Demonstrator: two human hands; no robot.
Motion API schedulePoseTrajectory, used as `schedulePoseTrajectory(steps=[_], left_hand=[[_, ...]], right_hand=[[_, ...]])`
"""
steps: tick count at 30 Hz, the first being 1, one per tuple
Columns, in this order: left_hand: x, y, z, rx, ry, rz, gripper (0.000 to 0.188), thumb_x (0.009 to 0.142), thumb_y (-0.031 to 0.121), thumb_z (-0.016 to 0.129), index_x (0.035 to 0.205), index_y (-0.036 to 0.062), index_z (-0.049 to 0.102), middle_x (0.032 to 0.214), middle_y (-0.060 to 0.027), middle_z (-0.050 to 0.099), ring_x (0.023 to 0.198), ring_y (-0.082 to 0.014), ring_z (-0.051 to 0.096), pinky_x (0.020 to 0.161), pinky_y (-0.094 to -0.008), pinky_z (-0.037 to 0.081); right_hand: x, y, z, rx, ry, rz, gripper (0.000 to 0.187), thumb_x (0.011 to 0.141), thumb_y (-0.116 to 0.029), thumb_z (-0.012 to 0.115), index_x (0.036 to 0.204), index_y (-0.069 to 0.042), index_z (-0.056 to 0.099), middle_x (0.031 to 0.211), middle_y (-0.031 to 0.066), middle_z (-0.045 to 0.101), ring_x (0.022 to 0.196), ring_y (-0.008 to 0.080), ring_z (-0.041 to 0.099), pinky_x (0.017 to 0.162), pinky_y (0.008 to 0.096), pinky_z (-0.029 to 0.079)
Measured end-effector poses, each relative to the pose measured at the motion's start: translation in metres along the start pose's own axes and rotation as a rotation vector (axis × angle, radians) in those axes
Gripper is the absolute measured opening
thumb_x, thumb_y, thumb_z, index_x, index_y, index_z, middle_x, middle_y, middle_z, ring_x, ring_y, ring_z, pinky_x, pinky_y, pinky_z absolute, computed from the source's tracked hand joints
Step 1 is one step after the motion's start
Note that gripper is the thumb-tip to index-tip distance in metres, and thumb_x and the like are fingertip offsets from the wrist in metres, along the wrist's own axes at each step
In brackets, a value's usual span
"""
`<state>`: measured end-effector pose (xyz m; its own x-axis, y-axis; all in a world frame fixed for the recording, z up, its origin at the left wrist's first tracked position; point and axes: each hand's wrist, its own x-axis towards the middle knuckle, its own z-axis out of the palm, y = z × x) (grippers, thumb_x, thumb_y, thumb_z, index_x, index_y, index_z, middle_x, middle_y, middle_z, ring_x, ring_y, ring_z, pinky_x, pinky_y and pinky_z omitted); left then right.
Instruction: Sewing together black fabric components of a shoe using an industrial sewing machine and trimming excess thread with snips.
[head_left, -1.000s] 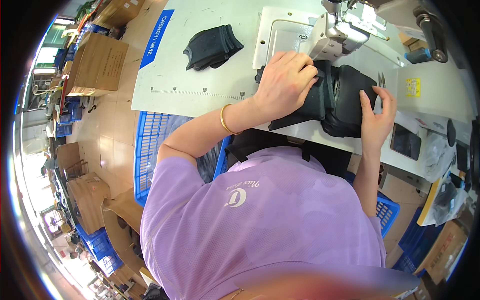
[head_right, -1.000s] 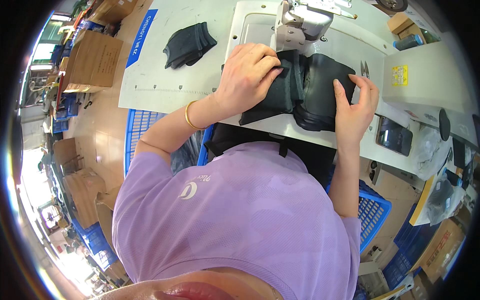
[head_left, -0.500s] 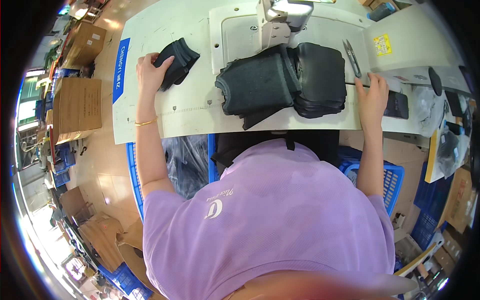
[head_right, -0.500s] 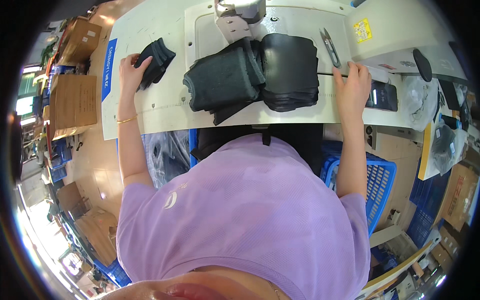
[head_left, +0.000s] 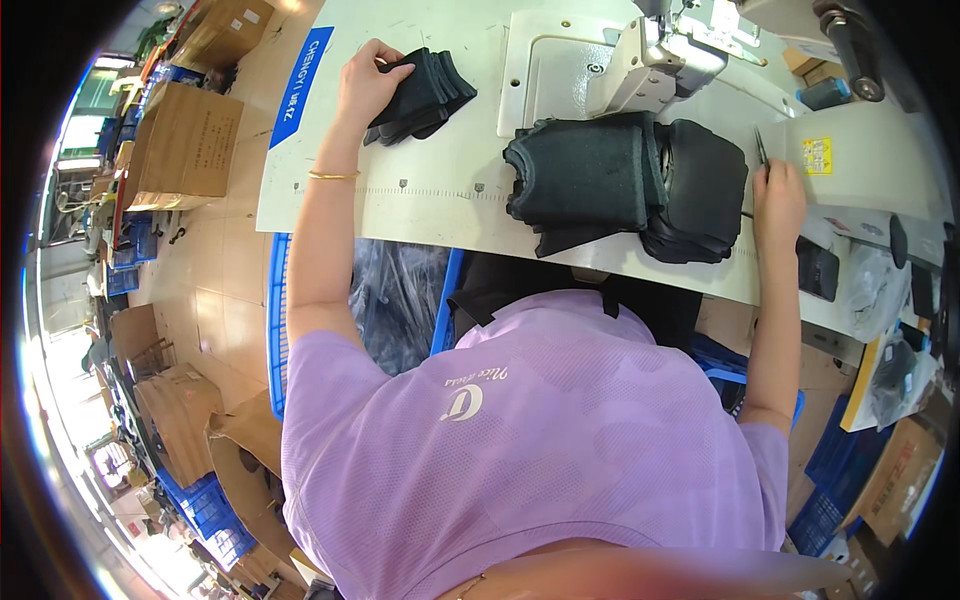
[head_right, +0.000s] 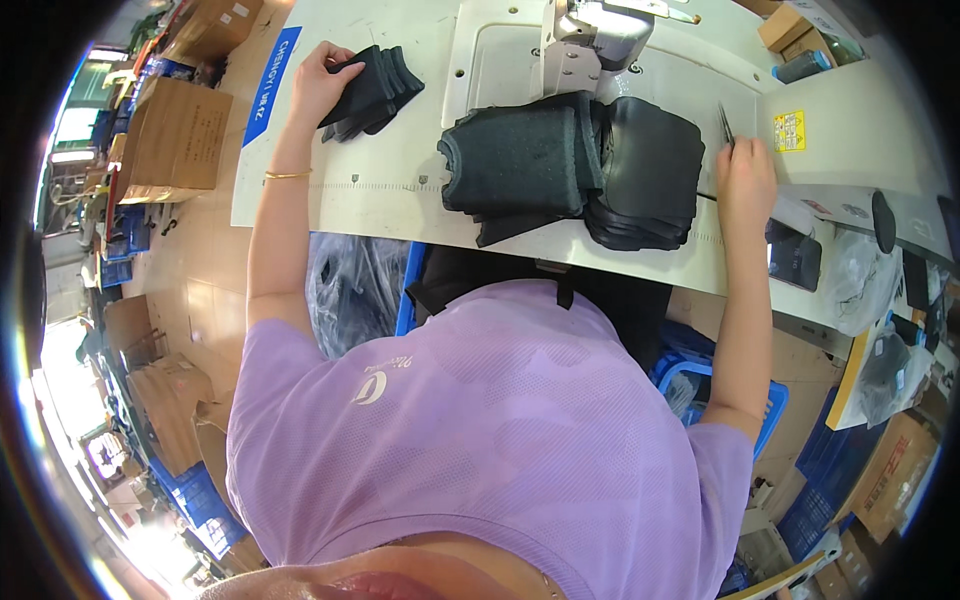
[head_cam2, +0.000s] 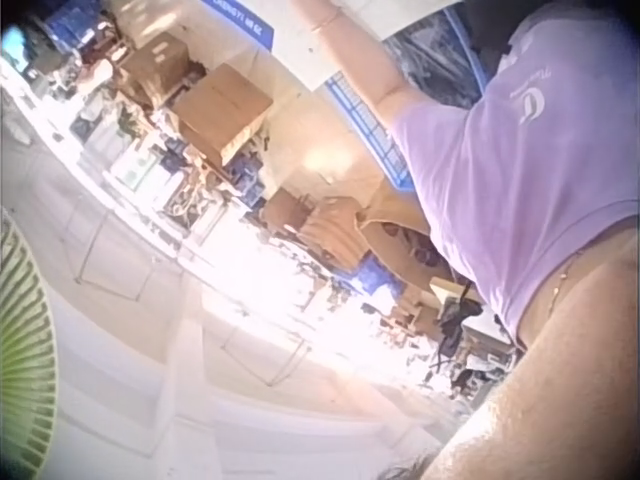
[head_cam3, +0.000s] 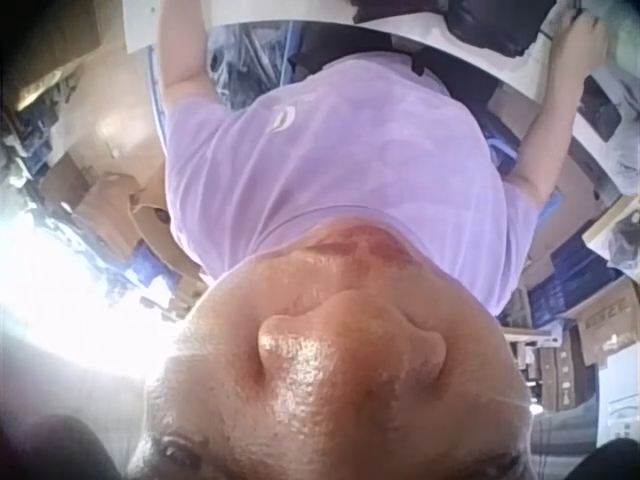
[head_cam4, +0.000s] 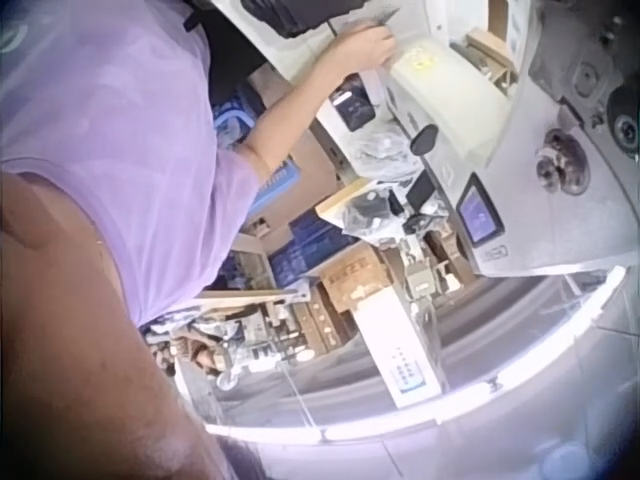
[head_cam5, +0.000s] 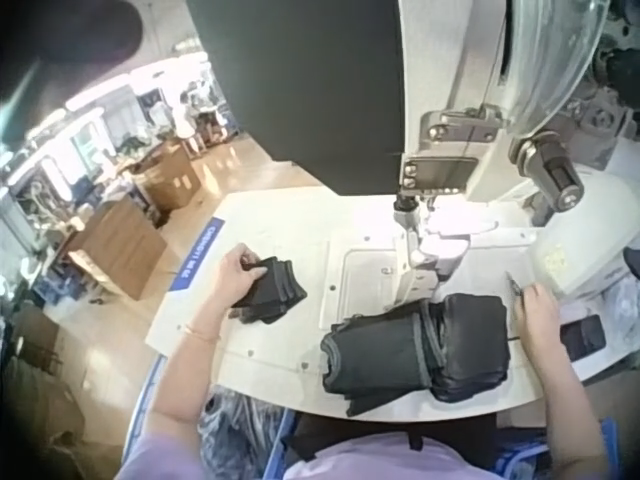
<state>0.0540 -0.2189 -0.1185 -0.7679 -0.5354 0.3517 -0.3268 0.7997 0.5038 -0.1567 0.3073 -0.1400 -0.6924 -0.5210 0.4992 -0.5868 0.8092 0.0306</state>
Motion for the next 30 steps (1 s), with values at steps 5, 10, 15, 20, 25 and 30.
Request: schedulePoseTrajectory(steps=[5,10,15,20,25,30], left_hand=[[0.009,-0.009,-0.001,0.022,-0.035,0.027,0.024,0.078,0.019,0.078,0.088,0.0039,0.063,0.091,-0.0079,0.072,0.086,-0.0243,0.067,0.077,-0.0358,0.052],[0.008,0.014,-0.064,-0.083,0.111,0.200,0.018,0.084,0.007,0.073,0.090,0.0030,0.056,0.092,-0.0031,0.067,0.086,-0.0146,0.060,0.080,-0.0290,0.049],[-0.006,0.090,-0.111,-0.385,0.060,0.291,0.017,0.083,0.003,0.074,0.092,0.0011,0.060,0.089,-0.0008,0.065,0.086,-0.0093,0.059,0.078,-0.0240,0.048],[-0.043,0.184,-0.093,-0.745,-0.348,0.247,0.018,0.082,-0.002,0.075,0.087,0.0023,0.058,0.089,0.0008,0.064,0.085,-0.0053,0.058,0.077,-0.0206,0.048],[-0.058,0.217,-0.062,-0.824,-0.645,0.157,0.023,0.082,-0.006,0.071,0.084,0.0049,0.051,0.097,-0.0077,0.069,0.087,-0.0076,0.061,0.079,-0.0223,0.050],[-0.059,0.227,-0.038,-0.822,-0.763,0.150,0.021,0.082,-0.004,0.072,0.092,0.0037,0.056,0.099,-0.0063,0.069,0.090,-0.0078,0.062,0.082,-0.0226,0.050]], right_hand=[[0.004,0.007,0.003,0.304,-0.037,0.216,0.019,0.095,-0.019,0.059,0.102,-0.001,0.063,0.084,0.0124,0.062,0.072,0.0280,0.058,0.067,0.0385,0.047],[-0.011,-0.026,-0.060,0.723,0.071,0.417,0.023,0.099,-0.019,0.056,0.111,0.000,0.064,0.075,0.0062,0.062,0.061,0.0119,0.050,0.059,0.0271,0.042],[-0.015,-0.054,-0.115,1.257,-0.127,0.528,0.026,0.095,-0.011,0.064,0.118,0.000,0.065,0.081,-0.0019,0.061,0.066,0.0025,0.047,0.058,0.0184,0.037],[0.000,-0.126,-0.155,1.326,-0.181,0.275,0.025,0.083,-0.005,0.076,0.107,-0.001,0.070,0.074,-0.0075,0.051,0.065,0.0008,0.042,0.056,0.0179,0.032],[0.014,-0.147,-0.148,1.176,-0.076,0.007,0.025,0.084,-0.015,0.077,0.100,0.001,0.067,0.068,0.0007,0.049,0.059,0.0081,0.043,0.053,0.0234,0.034],[0.007,-0.137,-0.134,1.104,-0.054,-0.029,0.027,0.086,-0.021,0.075,0.099,0.001,0.067,0.066,0.0043,0.049,0.057,0.0126,0.044,0.052,0.0277,0.034]])
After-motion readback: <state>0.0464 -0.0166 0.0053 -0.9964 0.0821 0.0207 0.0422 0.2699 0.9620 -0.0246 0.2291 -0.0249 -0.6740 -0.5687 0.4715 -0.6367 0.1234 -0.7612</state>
